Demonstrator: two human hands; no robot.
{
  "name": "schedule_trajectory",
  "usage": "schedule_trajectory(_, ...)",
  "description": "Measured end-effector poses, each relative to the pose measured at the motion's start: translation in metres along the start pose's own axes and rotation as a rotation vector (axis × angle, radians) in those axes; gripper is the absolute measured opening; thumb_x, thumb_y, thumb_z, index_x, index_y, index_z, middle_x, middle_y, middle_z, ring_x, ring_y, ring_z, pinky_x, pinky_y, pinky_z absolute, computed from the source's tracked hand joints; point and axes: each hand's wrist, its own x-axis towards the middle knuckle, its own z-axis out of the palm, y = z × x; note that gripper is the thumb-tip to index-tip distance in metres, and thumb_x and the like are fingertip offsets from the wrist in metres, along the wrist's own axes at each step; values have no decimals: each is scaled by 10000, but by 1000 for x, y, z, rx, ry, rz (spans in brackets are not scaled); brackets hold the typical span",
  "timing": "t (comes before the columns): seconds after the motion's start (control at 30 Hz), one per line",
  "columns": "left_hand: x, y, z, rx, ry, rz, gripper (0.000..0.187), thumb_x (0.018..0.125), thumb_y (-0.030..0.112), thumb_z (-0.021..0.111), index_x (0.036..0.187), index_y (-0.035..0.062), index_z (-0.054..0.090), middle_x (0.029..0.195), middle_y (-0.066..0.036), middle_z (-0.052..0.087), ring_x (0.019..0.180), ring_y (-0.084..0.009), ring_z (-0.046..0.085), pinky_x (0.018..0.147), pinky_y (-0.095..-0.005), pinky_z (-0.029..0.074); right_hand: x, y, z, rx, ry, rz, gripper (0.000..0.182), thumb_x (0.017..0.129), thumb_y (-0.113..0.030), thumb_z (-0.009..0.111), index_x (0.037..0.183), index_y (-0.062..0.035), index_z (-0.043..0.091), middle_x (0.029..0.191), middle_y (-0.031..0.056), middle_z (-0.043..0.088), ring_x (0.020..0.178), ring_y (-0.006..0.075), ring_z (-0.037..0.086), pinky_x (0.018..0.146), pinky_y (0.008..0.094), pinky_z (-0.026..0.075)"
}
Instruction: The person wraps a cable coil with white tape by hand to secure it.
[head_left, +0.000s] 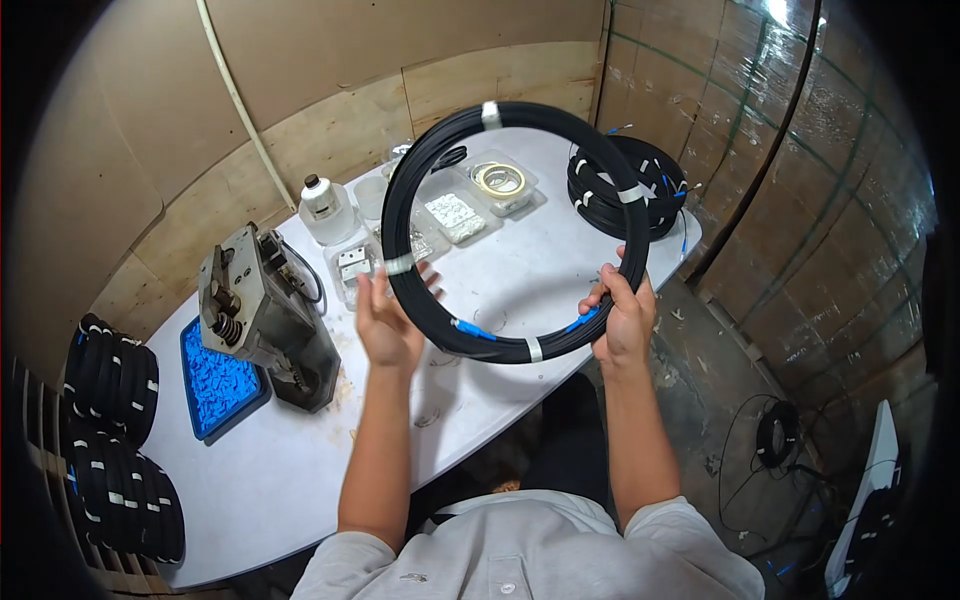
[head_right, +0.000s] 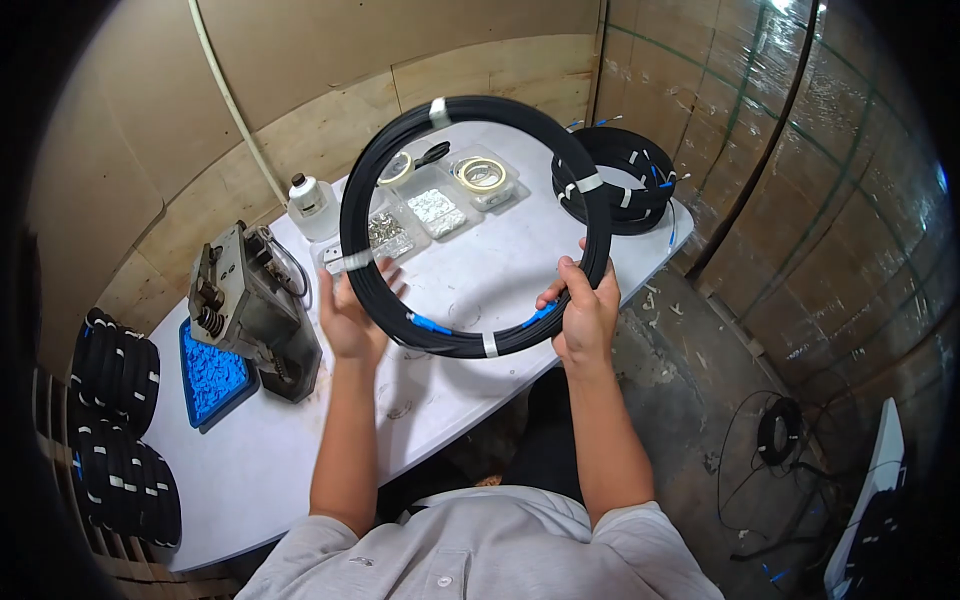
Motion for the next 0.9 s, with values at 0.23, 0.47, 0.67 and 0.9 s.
schedule_trajectory(0.23, -42, -43, 41, -227, -107, 22, 716, 911, 743, 450, 1233, 108, 527, 899, -79, 612, 828, -229, 579, 800, -405, 480, -22, 24, 27, 221, 101, -67, 370, 973, -78, 561, 1302, -44, 396, 775, 46, 513, 602, 147, 548, 581, 342, 521)
schedule_trajectory(0.47, -28, -20, 26, -212, -138, 38, 245, 1041, 389, 515, 973, 154, 517, 618, 35, 369, 472, -82, 350, 468, -253, 348, -36, 41, 20, 165, -48, -170, 402, 965, -50, 582, 1302, -30, 364, 891, 83, 591, 773, 192, 632, 737, 365, 563)
schedule_trajectory(0.67, -11, 12, -24, -227, -307, -103, 383, 1056, 451, 437, 1161, 98, 544, 631, 18, 421, 458, -66, 357, 441, -234, 346, -7, -23, -5, 86, -272, -243, 564, 1048, -278, 468, 1522, -56, 256, 929, 94, 612, 738, 153, 628, 673, 289, 549)
schedule_trajectory(0.9, -15, 33, -6, -86, -195, -217, 622, 1038, 577, 302, 1159, 16, 543, 637, -24, 514, 440, -84, 387, 418, -244, 357, -8, -18, -4, -79, -264, -33, 350, 1070, -314, 449, 1283, -40, 489, 850, 45, 549, 581, 84, 506, 501, 234, 440)
